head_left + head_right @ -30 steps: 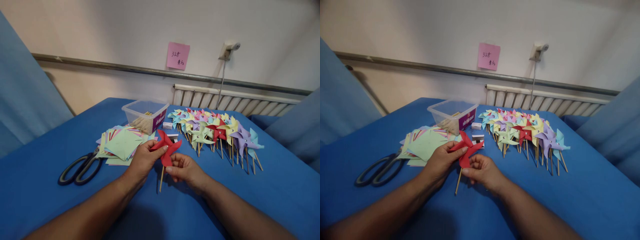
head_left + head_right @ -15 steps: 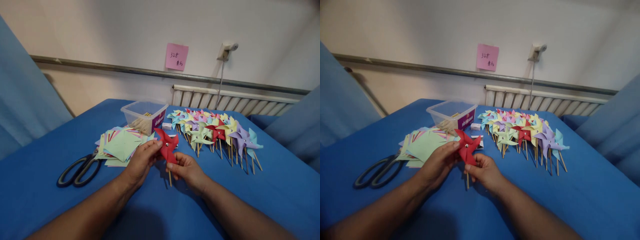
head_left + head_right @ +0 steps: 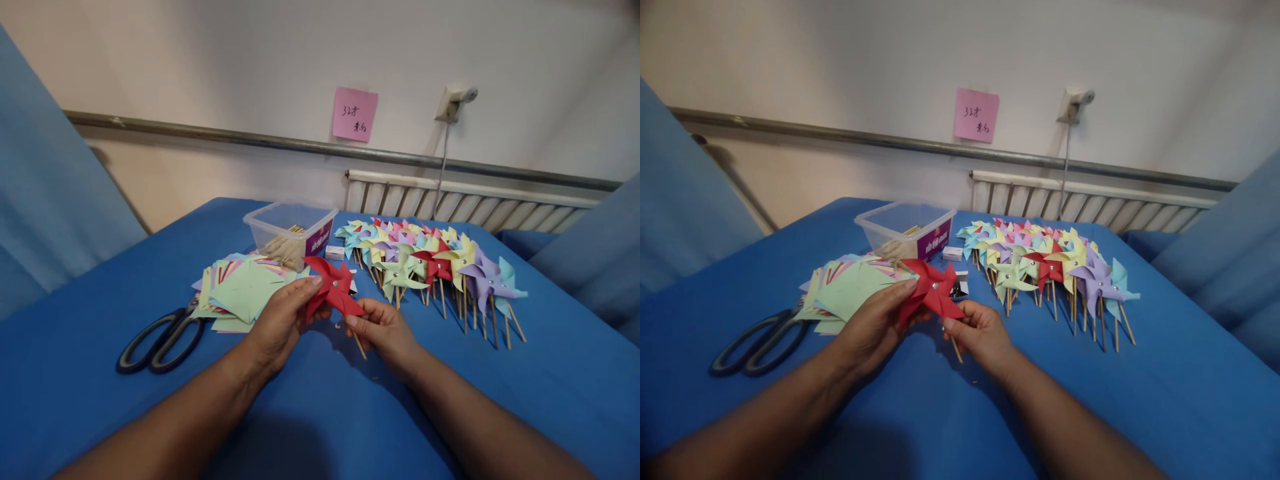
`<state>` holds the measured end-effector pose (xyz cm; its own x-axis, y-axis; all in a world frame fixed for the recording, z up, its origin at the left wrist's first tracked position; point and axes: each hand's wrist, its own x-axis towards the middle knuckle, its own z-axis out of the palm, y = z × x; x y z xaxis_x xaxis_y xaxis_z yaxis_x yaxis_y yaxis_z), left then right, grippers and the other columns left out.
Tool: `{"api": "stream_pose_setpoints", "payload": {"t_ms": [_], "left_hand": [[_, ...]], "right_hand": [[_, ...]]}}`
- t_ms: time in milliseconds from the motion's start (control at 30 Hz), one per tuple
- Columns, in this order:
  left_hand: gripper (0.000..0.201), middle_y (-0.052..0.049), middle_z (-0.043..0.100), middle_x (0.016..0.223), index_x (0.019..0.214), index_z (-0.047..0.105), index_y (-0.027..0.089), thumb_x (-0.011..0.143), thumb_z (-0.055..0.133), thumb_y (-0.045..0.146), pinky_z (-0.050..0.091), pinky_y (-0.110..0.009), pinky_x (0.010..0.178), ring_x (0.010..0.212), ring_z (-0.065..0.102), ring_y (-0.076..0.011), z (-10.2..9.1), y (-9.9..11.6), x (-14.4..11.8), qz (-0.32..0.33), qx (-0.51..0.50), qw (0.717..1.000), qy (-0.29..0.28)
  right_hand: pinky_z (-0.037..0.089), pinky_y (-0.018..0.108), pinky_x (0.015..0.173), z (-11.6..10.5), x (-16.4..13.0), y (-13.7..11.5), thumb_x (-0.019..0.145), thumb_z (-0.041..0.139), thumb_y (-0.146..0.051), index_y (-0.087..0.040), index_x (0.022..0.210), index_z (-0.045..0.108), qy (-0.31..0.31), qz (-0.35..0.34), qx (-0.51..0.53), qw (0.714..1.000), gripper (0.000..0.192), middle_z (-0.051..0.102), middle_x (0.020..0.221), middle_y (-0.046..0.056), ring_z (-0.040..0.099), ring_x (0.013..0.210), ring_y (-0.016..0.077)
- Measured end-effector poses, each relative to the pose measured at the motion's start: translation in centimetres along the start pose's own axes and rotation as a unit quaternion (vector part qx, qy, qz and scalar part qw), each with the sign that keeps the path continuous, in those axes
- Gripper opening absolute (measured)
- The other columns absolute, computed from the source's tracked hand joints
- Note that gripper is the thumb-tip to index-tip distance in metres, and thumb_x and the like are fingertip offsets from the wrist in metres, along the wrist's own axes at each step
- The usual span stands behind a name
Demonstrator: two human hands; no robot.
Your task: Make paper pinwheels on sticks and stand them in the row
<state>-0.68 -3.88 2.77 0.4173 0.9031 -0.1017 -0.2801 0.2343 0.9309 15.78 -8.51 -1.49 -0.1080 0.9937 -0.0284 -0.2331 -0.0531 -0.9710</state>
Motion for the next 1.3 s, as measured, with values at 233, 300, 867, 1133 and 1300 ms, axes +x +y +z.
{"api": "stream_pose_setpoints", "payload": {"t_ms": [233,300,867,1133,1300], "left_hand": [[0.018,-0.002,0.068,0.076,0.083,0.068,0.015,0.068,0.074,0.024,0.045,-0.024,0.069,0.068,0.059,-0.0119,0.0,-0.1,0.2,-0.004,0.005,0.999,0.032],[0.020,-0.003,0.069,0.077,0.085,0.068,0.014,0.068,0.074,0.024,0.045,-0.024,0.070,0.068,0.060,-0.0123,0.0,0.0,0.2,-0.009,0.012,0.999,0.034],[0.022,-0.005,0.069,0.071,0.079,0.067,0.012,0.064,0.074,0.026,0.044,-0.025,0.059,0.061,0.062,-0.0144,0.4,-1.6,0.2,-0.052,0.041,0.997,0.051],[0.026,-0.008,0.070,0.076,0.085,0.068,0.011,0.065,0.075,0.026,0.048,-0.027,0.065,0.066,0.064,-0.0165,0.6,-1.6,0.2,-0.066,0.020,0.997,0.044],[0.025,-0.008,0.070,0.077,0.084,0.067,0.011,0.065,0.075,0.025,0.048,-0.027,0.065,0.067,0.064,-0.0164,0.5,-1.9,0.3,-0.064,0.012,0.997,0.051]], "right_hand": [[0.028,0.018,0.037,0.2,-0.3,0.1,0.068,0.074,-0.045,-0.017,0.070,0.056,-0.012,0.004,-0.033,0.999,0.034,0.055,0.053,-0.006,0.038,0.036,0.0038],[0.027,0.019,0.037,0.2,-0.3,0.1,0.069,0.073,-0.046,-0.017,0.070,0.055,-0.016,0.006,-0.037,0.999,0.034,0.053,0.052,-0.006,0.037,0.036,0.0038],[0.047,0.035,0.067,1.7,-1.7,0.2,0.076,0.066,-0.034,-0.020,0.106,0.045,0.108,-0.206,-0.437,0.869,0.039,0.066,0.093,0.009,0.064,0.078,0.0232],[0.046,0.033,0.060,1.4,-1.4,0.2,0.083,0.056,-0.032,-0.019,0.105,0.044,0.113,-0.212,-0.522,0.818,0.028,0.067,0.090,0.009,0.067,0.071,0.0238],[0.049,0.036,0.065,1.6,-1.5,0.1,0.079,0.063,-0.042,-0.018,0.110,0.042,0.115,-0.214,-0.524,0.816,0.045,0.067,0.098,0.013,0.067,0.082,0.0283]]}}
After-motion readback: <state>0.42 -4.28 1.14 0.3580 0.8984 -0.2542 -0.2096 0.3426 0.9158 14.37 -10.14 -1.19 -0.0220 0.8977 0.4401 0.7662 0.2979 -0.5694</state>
